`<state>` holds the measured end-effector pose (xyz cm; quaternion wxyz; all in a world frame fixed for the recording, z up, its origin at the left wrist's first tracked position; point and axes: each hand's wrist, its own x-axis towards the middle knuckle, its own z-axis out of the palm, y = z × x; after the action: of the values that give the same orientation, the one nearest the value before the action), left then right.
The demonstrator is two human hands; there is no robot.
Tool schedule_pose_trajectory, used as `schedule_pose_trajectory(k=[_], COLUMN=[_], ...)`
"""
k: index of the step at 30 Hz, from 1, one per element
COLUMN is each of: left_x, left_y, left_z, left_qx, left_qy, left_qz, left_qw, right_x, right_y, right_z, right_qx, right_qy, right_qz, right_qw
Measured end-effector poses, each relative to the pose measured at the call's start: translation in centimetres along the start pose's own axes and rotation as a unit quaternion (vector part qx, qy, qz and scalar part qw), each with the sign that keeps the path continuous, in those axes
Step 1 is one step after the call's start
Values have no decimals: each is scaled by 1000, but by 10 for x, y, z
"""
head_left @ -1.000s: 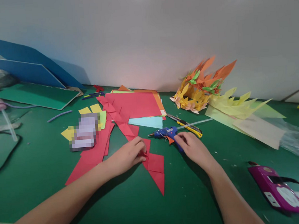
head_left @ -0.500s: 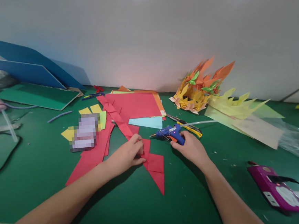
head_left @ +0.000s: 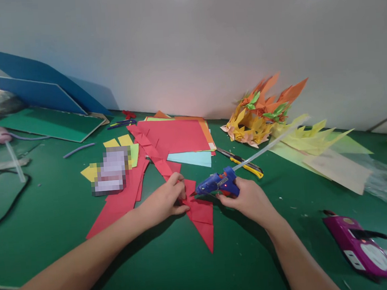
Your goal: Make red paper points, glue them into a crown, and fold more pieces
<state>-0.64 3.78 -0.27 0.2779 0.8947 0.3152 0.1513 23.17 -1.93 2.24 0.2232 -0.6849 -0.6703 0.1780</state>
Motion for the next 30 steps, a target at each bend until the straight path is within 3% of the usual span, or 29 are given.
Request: schedule_pose_trajectory(k=[7,30], left_x=[0,0], left_y=[1,3], left_z=[1,0], left_qx=[3,1], left_qy=[7,5], left_qz=[-15,-12], left_qw=[1000,1000], right_x=[0,-1], right_y=[-6,-5], right_z=[5,-1], right_qx=[-130,-178], right_qy=[-5,-71], right_qz=[-15,-53], right_qw=[991,980])
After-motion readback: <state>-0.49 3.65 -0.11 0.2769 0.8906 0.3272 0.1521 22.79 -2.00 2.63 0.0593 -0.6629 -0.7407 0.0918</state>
